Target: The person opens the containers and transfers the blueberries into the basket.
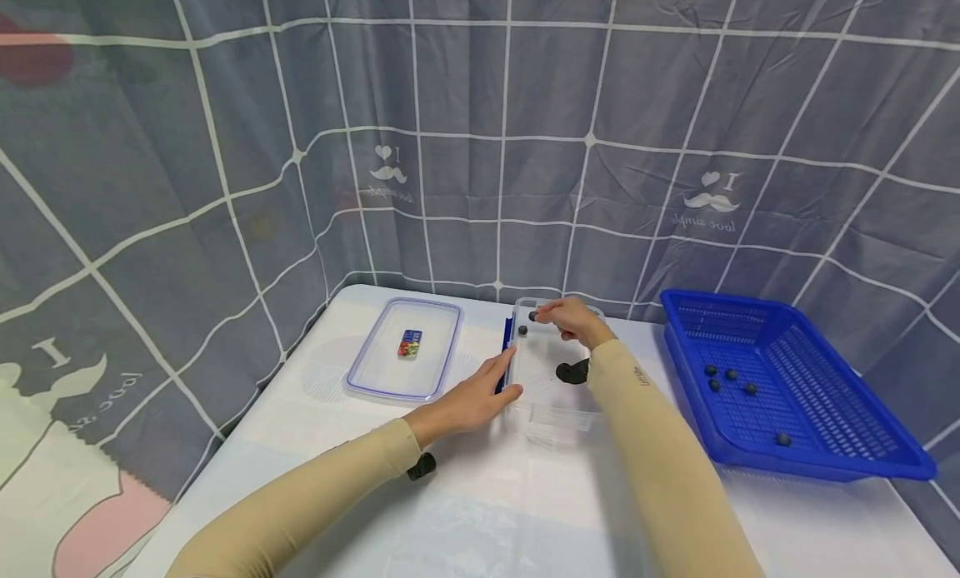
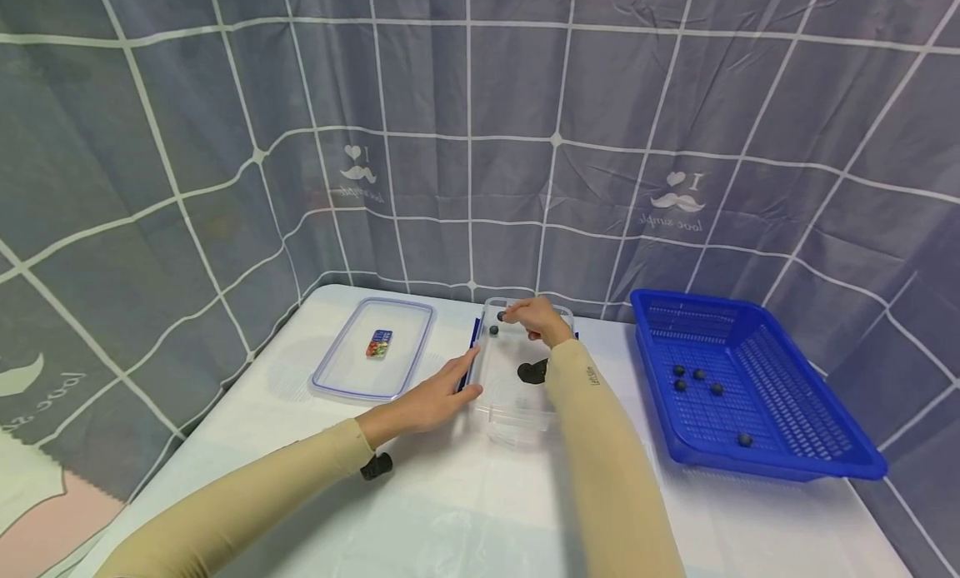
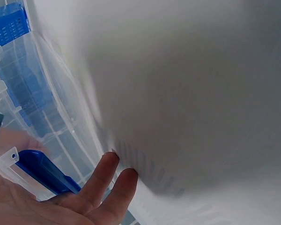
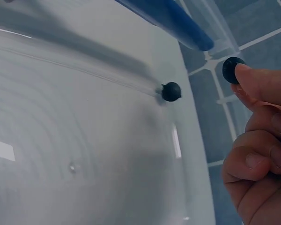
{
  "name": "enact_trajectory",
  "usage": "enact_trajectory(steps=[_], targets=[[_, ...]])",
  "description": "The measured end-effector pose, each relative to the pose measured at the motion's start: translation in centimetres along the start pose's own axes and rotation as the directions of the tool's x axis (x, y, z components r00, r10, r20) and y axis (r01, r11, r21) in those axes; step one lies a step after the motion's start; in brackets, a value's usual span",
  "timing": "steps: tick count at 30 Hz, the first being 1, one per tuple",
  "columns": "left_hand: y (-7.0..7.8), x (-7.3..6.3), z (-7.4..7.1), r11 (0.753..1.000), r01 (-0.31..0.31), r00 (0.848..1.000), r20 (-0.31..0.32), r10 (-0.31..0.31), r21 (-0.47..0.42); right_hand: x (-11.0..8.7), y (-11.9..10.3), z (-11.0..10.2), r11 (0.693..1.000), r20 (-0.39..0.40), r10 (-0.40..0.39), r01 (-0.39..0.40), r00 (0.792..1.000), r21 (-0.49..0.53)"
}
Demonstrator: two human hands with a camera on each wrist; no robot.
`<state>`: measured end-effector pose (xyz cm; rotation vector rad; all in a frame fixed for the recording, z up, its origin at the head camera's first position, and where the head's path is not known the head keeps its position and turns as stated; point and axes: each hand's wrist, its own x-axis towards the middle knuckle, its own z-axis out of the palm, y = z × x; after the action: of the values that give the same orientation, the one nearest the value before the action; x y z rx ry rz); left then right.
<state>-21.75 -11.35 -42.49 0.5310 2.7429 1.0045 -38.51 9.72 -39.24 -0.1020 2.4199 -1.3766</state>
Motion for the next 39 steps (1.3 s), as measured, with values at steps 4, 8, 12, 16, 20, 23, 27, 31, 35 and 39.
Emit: enact_trajectory(steps=[4, 8, 12, 16, 20, 23, 27, 31, 35, 39], targets=[[0.0, 0.0, 0.1, 1.0, 0.004, 1.0, -0.001, -0.004, -0.002, -0.7, -0.5, -1.1, 0.999, 0.006, -0.025, 0.026, 1.0, -0.02], [0.0, 0.0, 0.1, 1.0, 0.0, 1.0, -0.003, 0.0, -0.005, -1.9, -1.0, -2.3, 0.997, 0.013, -0.067, 0.068, 0.998, -0.038], [-0.1, 0.0, 0.2, 1.0, -0.005, 1.0, -0.006, 0.005, 0.002, -2.6, -1.2, -3.5, 0.995, 0.023, -0.084, 0.085, 0.996, -0.049], [-0.1, 0.1, 0.3, 1.0, -0.002, 1.0, -0.006, 0.002, 0.006, -3.2, -1.3, -4.8, 0.994, 0.024, -0.083, 0.084, 0.996, -0.067], [-0.1, 0.2, 0.1, 1.0, -0.007, 1.0, -0.007, 0.007, 0.009, -4.0, -1.2, -6.5, 0.992, 0.005, -0.087, 0.087, 0.996, -0.091], [0.0, 0.3, 0.1, 1.0, -0.007, 1.0, -0.006, 0.007, 0.01, -4.5, -1.0, -7.9, 0.991, 0.008, -0.089, 0.089, 0.996, -0.096], [-0.1, 0.3, 0.1, 1.0, -0.002, 1.0, -0.007, 0.002, 0.012, -5.1, -0.7, -9.5, 0.992, 0.009, -0.081, 0.082, 0.997, -0.094], [-0.2, 0.3, 0.2, 1.0, -0.007, 1.0, -0.012, 0.007, 0.008, -5.9, -0.5, -11.0, 0.993, -0.011, -0.068, 0.066, 0.998, -0.098], [-0.2, 0.2, 0.2, 1.0, -0.009, 1.0, -0.012, 0.009, 0.005, -6.8, -0.1, -12.6, 0.993, -0.022, -0.054, 0.051, 0.998, -0.108], [-0.2, 0.3, 0.2, 1.0, -0.009, 1.0, -0.008, 0.009, 0.0, -7.8, 0.6, -14.3, 0.991, -0.033, -0.047, 0.043, 0.998, -0.125]])
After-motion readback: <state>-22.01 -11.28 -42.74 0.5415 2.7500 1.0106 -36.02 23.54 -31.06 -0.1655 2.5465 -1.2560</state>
